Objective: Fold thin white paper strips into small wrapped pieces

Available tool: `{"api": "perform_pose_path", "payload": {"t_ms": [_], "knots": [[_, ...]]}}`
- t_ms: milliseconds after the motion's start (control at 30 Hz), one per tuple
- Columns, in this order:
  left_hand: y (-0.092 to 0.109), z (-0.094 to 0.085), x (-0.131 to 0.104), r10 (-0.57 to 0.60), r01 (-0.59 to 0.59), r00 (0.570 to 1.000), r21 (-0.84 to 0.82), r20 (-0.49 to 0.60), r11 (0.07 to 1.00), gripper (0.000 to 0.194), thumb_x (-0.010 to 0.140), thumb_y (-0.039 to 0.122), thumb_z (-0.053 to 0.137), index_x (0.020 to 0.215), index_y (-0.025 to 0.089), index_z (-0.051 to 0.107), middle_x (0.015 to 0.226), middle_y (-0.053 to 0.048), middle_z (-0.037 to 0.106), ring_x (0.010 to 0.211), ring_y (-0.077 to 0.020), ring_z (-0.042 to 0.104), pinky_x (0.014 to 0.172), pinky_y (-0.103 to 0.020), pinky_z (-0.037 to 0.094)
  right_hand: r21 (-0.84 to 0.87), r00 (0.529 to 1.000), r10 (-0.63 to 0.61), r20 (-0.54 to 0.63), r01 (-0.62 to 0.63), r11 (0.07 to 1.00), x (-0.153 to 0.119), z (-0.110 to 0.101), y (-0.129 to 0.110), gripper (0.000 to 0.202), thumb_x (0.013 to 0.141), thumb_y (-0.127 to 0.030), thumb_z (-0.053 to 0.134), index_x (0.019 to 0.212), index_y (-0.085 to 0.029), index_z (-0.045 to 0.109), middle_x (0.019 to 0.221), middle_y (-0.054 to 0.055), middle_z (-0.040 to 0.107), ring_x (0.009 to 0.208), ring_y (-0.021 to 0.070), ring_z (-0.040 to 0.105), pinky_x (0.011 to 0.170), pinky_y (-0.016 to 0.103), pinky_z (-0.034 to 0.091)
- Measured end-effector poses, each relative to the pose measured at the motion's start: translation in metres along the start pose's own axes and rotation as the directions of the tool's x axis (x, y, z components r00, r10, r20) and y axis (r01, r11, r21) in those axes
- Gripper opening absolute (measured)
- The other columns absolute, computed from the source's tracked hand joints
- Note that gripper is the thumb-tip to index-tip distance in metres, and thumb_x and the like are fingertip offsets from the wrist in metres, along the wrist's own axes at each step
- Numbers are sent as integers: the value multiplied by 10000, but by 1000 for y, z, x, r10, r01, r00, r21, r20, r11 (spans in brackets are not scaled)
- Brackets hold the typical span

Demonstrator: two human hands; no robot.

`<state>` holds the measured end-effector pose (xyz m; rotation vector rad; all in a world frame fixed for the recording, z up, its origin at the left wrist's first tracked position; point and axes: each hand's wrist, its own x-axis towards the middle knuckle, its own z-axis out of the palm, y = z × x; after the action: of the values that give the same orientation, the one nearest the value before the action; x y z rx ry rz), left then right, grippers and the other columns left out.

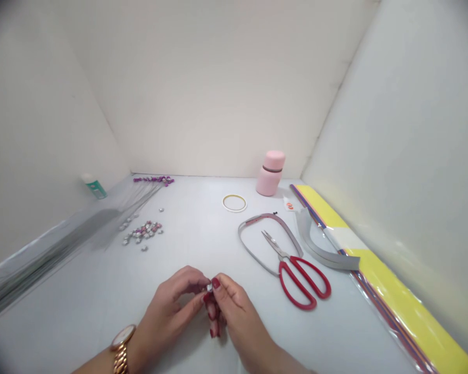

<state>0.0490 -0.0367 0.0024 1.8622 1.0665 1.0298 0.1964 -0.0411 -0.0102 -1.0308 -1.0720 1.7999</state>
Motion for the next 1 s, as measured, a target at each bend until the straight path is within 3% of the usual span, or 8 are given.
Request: {"api": "perform_pose_path", "payload": {"t_ms": [533,667,800,1000], "knots": [[0,-1,2,-73,73,997,-23,14,997,196,866,193,419,849,169,613,767,-36,593,724,-133,558,690,-235,432,-19,999,49,13,-49,999,1,-1,2,346,869,-445,378,745,-146,498,483,-53,481,355,50,467,360,149,291],[-2,0,1,-85,84,996,-58,-15,995,157,829,182,484,956,172,575,833,-42,588,756,-136,560,698,-235,446,-38,999,33,3,-33,999,2,-1,2,331,870,-444,378,763,-152,491,487,-59,469,362,51,462,371,155,303],[-2,0,2,-55,54,998,-33,-31,998,104,802,151,519,842,159,615,805,-45,589,758,-140,560,702,-234,446,-71,1000,13,12,-13,997,1,-1,2,353,873,-450,364,737,-148,489,502,-53,472,376,59,482,371,160,307],[2,-1,4,-23,23,1000,-44,-3,999,181,828,161,483,907,164,645,815,-60,609,764,-142,571,722,-243,446,-150,999,-30,-24,26,988,0,-2,1,359,868,-453,370,720,-148,485,502,-60,456,385,59,477,375,163,305]]}}
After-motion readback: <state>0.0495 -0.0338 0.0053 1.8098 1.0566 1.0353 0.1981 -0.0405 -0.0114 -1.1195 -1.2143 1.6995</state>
